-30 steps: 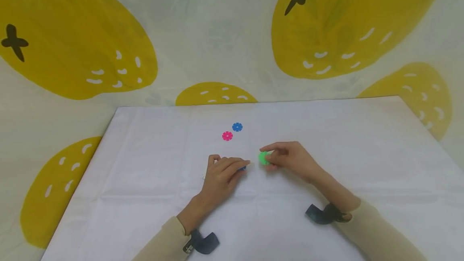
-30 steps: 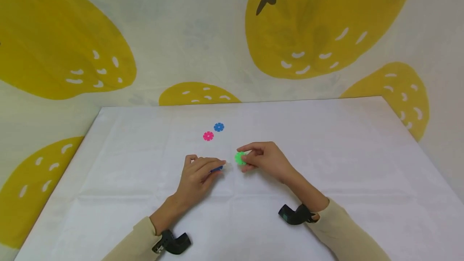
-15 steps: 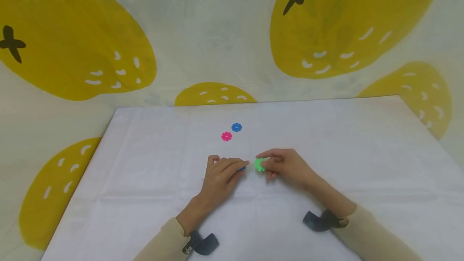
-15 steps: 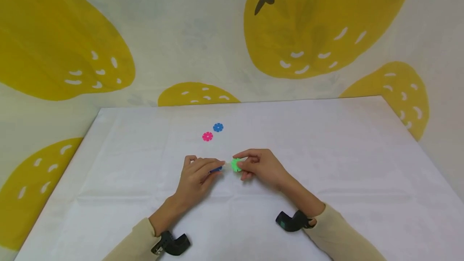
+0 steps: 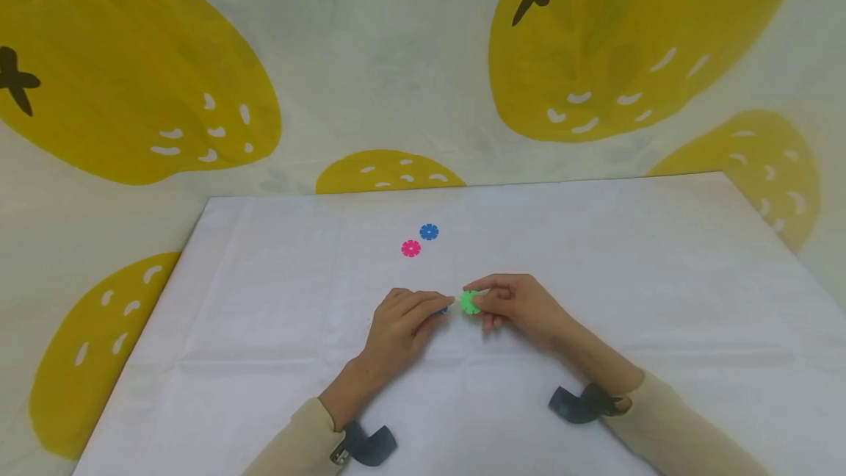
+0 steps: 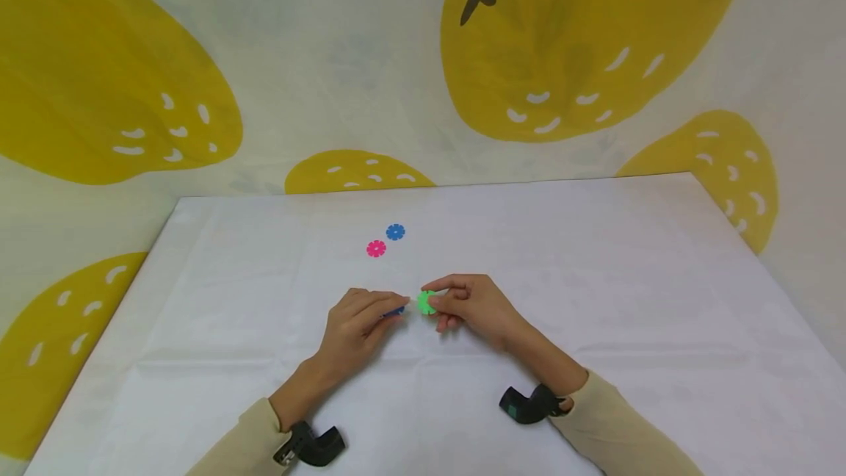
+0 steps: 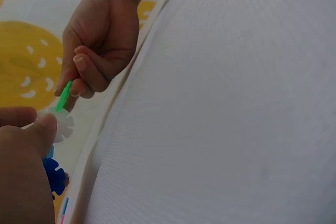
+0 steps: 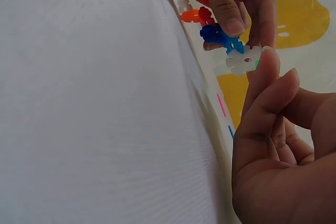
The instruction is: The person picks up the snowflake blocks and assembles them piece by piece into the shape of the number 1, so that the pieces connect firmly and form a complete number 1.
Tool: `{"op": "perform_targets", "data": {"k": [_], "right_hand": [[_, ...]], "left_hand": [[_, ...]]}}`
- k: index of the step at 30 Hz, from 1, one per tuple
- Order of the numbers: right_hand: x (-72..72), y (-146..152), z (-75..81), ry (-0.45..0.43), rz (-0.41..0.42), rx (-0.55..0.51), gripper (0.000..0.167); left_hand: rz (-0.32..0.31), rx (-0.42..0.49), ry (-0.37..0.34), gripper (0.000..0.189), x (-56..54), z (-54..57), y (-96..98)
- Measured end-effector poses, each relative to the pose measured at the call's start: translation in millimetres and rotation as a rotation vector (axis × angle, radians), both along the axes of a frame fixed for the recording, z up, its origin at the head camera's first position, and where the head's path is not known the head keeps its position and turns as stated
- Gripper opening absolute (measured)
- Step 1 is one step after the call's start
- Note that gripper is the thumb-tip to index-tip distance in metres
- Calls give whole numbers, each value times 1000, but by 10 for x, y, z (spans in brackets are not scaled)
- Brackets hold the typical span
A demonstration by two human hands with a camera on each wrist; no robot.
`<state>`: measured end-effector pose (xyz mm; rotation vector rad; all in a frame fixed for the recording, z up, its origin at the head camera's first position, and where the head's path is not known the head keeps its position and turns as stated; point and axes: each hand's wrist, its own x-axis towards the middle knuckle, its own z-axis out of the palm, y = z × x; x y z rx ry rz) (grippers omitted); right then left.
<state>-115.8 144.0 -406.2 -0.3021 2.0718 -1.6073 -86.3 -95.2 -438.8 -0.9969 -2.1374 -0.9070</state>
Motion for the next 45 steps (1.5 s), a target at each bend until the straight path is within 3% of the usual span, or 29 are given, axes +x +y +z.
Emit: {"op": "perform_targets", "data": {"k": [14, 25, 45], "right_hand": [[31, -38, -41, -38, 0, -103, 35], [21, -62, -83, -65, 18, -143, 34], [20, -35, -126, -56, 36, -125, 31]], "left_hand": [[-74, 76, 32, 38, -7, 8, -10], [-64, 57, 14, 36, 2, 1, -26], [-28, 0, 18, 35, 20, -35, 7]]}}
